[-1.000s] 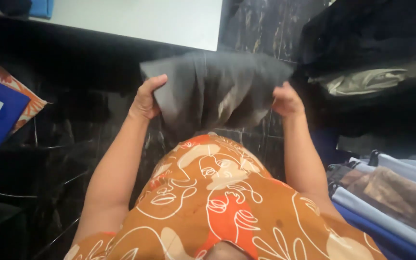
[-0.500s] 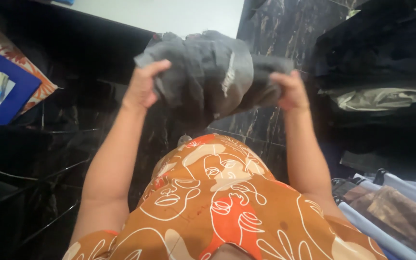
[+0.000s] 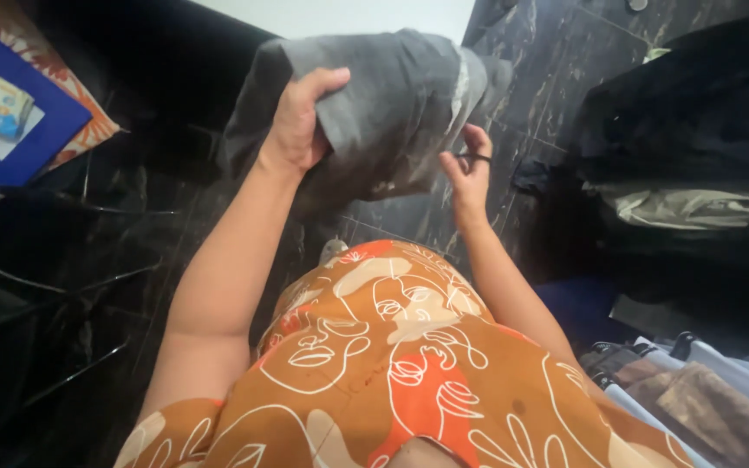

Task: Folding a pair of jeans and placing them on a pile.

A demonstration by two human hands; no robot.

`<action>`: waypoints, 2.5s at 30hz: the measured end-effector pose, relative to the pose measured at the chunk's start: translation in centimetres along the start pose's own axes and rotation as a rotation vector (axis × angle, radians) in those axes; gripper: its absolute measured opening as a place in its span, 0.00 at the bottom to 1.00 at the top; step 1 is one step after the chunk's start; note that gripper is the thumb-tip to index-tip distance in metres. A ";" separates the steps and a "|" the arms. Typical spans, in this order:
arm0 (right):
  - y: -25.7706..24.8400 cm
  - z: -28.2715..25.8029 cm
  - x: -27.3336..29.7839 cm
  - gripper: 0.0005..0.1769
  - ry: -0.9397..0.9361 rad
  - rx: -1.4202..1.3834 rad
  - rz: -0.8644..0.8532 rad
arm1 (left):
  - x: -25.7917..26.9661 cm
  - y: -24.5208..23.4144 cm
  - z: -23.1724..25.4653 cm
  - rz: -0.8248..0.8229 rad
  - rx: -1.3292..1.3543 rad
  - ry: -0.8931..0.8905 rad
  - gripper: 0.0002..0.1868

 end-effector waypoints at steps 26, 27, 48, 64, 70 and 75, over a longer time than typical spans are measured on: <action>11.7 -11.1 -7.8 0.32 0.551 -0.909 -0.311 | 7.8 -3.7 7.0 0.101 -0.491 0.275 0.39; 11.6 -12.0 -7.6 0.38 0.447 -0.937 -0.430 | 7.7 -3.5 7.3 0.142 -0.515 0.311 0.35; 6.7 0.3 -41.2 0.30 0.285 -0.690 -0.177 | -23.8 -3.5 16.3 0.140 -0.841 0.585 0.40; 1.6 16.0 -25.8 0.38 0.205 0.030 -0.178 | -16.4 -6.8 3.7 0.227 -1.854 0.509 0.60; 8.2 4.0 -19.6 0.62 0.182 0.402 -0.278 | -20.0 -11.2 4.2 0.154 -1.444 0.420 0.25; 11.9 1.6 -19.0 0.45 -0.129 0.652 -0.012 | -18.7 -6.9 8.3 0.226 -1.303 0.448 0.14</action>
Point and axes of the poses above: each hand's wrist, its own x-axis away from the middle knuckle, its own y-axis out of the palm, z = x × y, the point moved 2 cm from there along -x, towards the middle knuckle, and after that the axes turned 12 degrees about -y, right-handed, at the moved point
